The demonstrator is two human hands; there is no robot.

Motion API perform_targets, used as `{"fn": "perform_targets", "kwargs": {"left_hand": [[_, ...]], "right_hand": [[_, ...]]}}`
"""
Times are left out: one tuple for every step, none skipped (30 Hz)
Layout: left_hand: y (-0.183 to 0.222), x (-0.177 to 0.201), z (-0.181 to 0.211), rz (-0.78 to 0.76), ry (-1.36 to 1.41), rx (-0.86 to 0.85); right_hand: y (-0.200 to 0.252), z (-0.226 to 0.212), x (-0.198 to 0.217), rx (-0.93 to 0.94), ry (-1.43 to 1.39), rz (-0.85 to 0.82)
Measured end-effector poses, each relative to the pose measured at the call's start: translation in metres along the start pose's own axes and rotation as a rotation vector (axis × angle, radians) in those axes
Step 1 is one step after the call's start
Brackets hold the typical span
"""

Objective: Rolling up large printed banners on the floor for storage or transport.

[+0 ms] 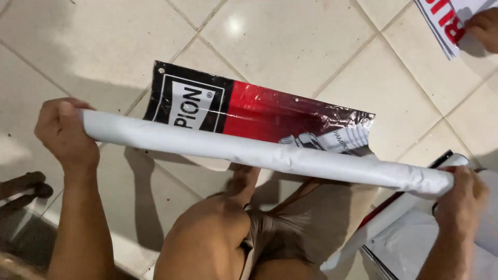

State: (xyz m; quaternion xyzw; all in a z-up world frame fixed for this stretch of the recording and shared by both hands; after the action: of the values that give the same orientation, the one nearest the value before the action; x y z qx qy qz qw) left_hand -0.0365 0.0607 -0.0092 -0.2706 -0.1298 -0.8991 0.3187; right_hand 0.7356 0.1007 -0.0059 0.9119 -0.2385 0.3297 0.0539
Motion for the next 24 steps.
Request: {"fn": "perform_targets", "kwargs": {"left_hand": [[0.003,0.004,-0.011,0.064,0.046,-0.081],[0.0,0.005,0.005,0.063,0.056,-0.081],[-0.004,0.002,0.015,-0.061,-0.153,0.232],[-0.002,0.0,0.025,-0.199,-0.376,0.553],[0.0,-0.001,0.002,-0.208,-0.38,0.562],[-0.005,0.003,-0.014,-0.16,-0.355,0.397],[-0.008,0.008,-0.029,-0.115,-0.327,0.232],[-0.018,0.015,-0.05,-0.116,-0.318,0.214],[-0.029,0.019,-0.068,-0.108,-0.694,-0.072],[-0.028,0.03,-0.091,-0.114,-1.063,-0.344],[-0.024,0.021,-0.05,-0.123,-1.064,-0.341],[-0.024,0.011,-0.016,-0.358,-1.032,0.033],[-0.022,0.001,0.018,-0.577,-0.968,0.41],[-0.013,0.006,0.001,-0.563,-0.969,0.423],[-0.006,0.011,-0.009,-0.361,-0.506,0.227],[-0.002,0.017,-0.019,-0.156,-0.043,0.029],[-0.002,0.02,-0.02,-0.161,-0.049,0.027],[-0.004,0.019,-0.022,-0.076,-0.024,0.033],[-0.006,0.018,-0.025,0.008,0.002,0.038],[-0.008,0.012,-0.006,0.016,0.015,0.032],[-0.009,0.004,0.008,-0.079,-0.107,0.255],[-0.002,0.004,0.022,-0.181,-0.244,0.489],[0.004,0.006,0.005,-0.177,-0.246,0.497],[0.003,0.007,-0.005,-0.086,-0.084,0.196]], "right_hand": [[0.023,-0.047,-0.011,0.031,0.065,-0.088],[0.027,-0.045,-0.012,0.038,0.069,-0.081],[0.031,-0.049,-0.01,0.409,0.114,0.139],[0.038,-0.05,-0.006,0.778,0.165,0.329],[0.028,-0.041,-0.002,0.774,0.175,0.32],[0.022,-0.032,-0.002,0.777,0.119,0.252],[0.018,-0.023,0.0,0.781,0.062,0.184],[0.015,-0.033,-0.003,0.784,0.062,0.204],[0.009,-0.036,-0.01,0.383,0.118,0.046],[0.009,-0.039,-0.013,-0.024,0.178,-0.141],[0.012,-0.026,-0.006,-0.029,0.185,-0.145],[0.009,-0.016,-0.004,0.189,0.046,-0.08],[0.007,-0.007,-0.001,0.405,-0.094,-0.013],[0.002,-0.003,0.004,0.41,-0.107,-0.026],[-0.003,-0.002,0.007,0.508,0.303,-0.091],[0.002,0.002,0.018,0.574,0.715,-0.15],[0.006,-0.013,0.004,0.566,0.714,-0.151],[0.006,-0.024,-0.005,0.257,0.413,-0.152],[0.009,-0.036,-0.016,-0.045,0.094,-0.161],[0.01,-0.029,-0.015,-0.031,0.091,-0.154],[0.011,-0.026,-0.011,0.16,-0.043,0.019],[0.017,-0.021,-0.005,0.336,-0.173,0.175],[0.011,-0.043,-0.005,0.337,-0.173,0.166],[0.011,-0.059,-0.009,0.126,0.016,-0.004]]}}
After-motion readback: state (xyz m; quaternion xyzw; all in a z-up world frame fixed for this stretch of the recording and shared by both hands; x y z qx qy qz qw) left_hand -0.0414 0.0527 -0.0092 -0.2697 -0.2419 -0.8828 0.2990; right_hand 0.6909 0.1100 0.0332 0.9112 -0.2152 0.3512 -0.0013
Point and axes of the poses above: each hand's wrist, its own y-axis away from the middle knuckle, its own x-axis out of the back of the hand, z = x × y, the point moved 2 cm from there along -y, towards the middle knuckle, and after that the axes turned 9 degrees about x, right-handed, at the moved point
